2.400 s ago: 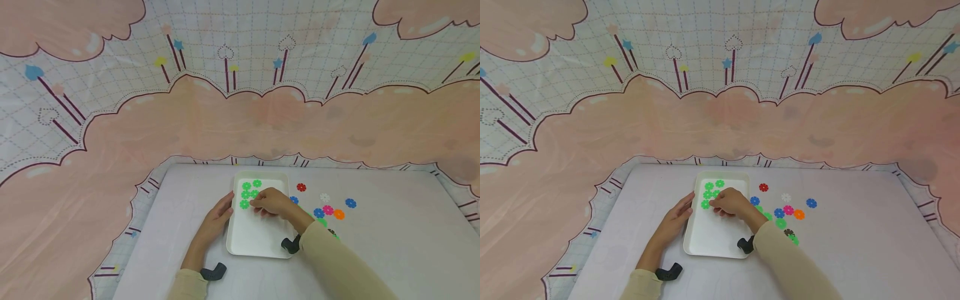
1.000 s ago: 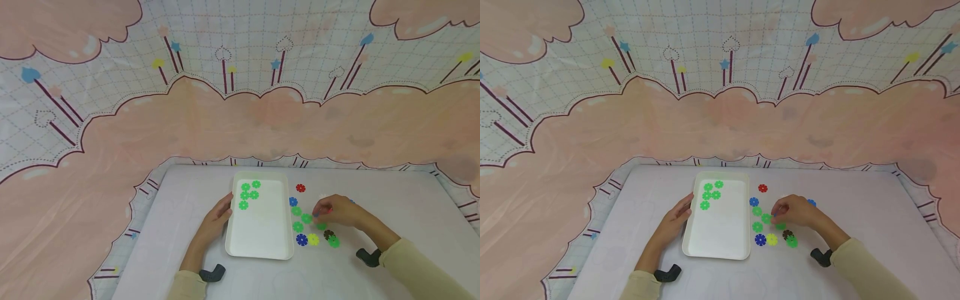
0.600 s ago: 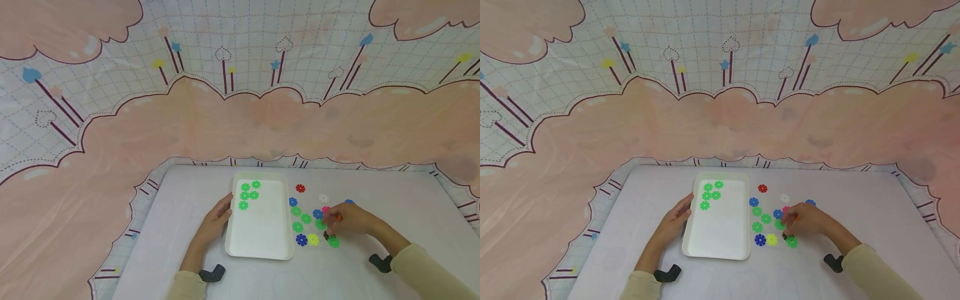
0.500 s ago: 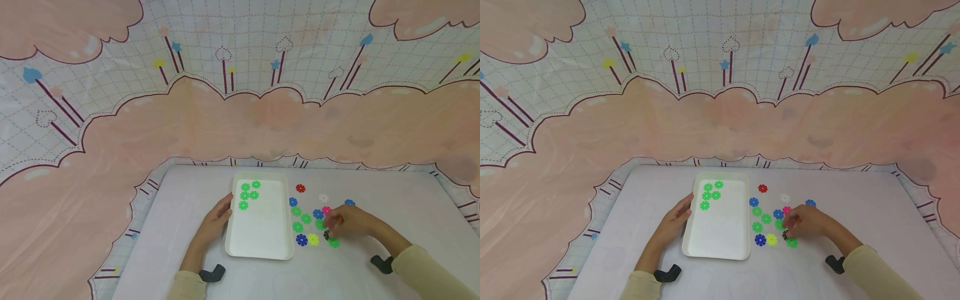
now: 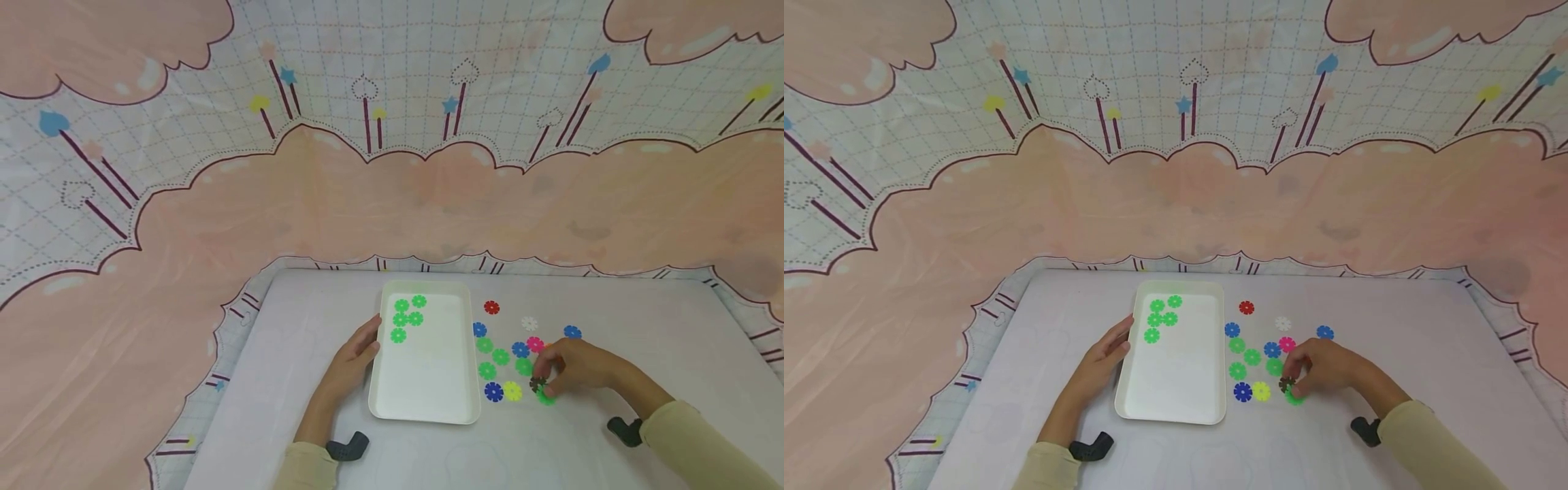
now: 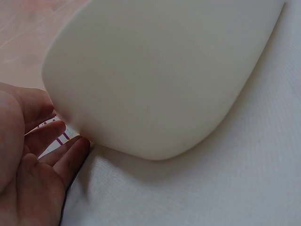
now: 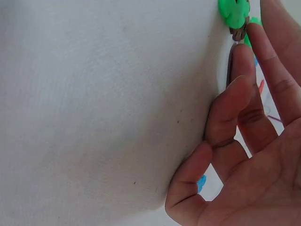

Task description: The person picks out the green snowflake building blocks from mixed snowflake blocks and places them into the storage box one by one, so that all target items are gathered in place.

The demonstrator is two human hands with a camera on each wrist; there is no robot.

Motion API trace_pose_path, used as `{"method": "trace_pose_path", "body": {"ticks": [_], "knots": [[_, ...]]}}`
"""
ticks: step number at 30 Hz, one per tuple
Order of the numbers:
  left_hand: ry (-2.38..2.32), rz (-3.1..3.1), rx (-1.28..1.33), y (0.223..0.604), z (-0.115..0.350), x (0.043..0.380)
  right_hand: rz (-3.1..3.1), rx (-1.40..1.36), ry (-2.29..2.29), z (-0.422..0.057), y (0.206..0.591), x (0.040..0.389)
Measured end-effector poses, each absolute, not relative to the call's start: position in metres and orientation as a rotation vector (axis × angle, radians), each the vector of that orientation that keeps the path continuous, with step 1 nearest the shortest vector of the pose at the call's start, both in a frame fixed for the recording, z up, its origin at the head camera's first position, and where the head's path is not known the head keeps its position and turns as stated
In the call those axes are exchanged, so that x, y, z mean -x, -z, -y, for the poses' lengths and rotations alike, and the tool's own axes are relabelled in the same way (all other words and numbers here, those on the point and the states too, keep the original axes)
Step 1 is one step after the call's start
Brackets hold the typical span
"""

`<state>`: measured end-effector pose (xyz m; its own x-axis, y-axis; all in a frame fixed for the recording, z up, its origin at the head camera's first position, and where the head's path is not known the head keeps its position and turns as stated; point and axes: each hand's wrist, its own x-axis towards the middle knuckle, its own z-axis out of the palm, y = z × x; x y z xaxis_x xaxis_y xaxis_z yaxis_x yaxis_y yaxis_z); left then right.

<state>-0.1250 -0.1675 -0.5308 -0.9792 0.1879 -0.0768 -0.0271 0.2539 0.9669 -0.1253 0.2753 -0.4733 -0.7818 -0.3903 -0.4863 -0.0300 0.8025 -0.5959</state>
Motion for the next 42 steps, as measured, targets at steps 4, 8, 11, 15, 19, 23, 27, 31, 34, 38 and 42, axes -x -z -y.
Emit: {"method": "trace_pose_path", "body": {"ticks": [4, 8, 11, 15, 19, 23, 27, 31, 34, 38, 42], "knots": [[-1.812, -2.335, -0.145, 0.531, 0.167, 0.125, -2.349, 0.331, 0.758, -0.277, 0.473, 0.126], [-1.814, -2.333, -0.14, 0.531, 0.167, 0.125, -2.339, 0.392, 0.755, -0.278, 0.474, 0.126], [-1.817, -2.329, -0.149, 0.531, 0.167, 0.126, -2.345, 0.435, 0.76, -0.278, 0.475, 0.126], [-1.82, -2.333, -0.174, 0.531, 0.168, 0.126, -2.366, 0.469, 0.748, -0.277, 0.476, 0.126], [-1.814, -2.333, -0.163, 0.531, 0.167, 0.127, -2.384, 0.428, 0.729, -0.275, 0.476, 0.126], [-1.809, -2.33, -0.142, 0.53, 0.167, 0.127, -2.399, 0.358, 0.711, -0.274, 0.476, 0.126], [-1.802, -2.339, -0.14, 0.53, 0.166, 0.127, -2.407, 0.311, 0.704, -0.274, 0.478, 0.127], [-1.799, -2.341, -0.141, 0.531, 0.167, 0.127, -2.389, 0.305, 0.721, -0.276, 0.478, 0.129], [-1.802, -2.34, -0.139, 0.531, 0.167, 0.127, -2.367, 0.328, 0.736, -0.278, 0.477, 0.131], [-1.809, -2.344, -0.144, 0.532, 0.167, 0.126, -2.328, 0.354, 0.752, -0.28, 0.476, 0.135], [-1.807, -2.35, -0.148, 0.532, 0.167, 0.126, -2.297, 0.322, 0.756, -0.281, 0.475, 0.139]]}}
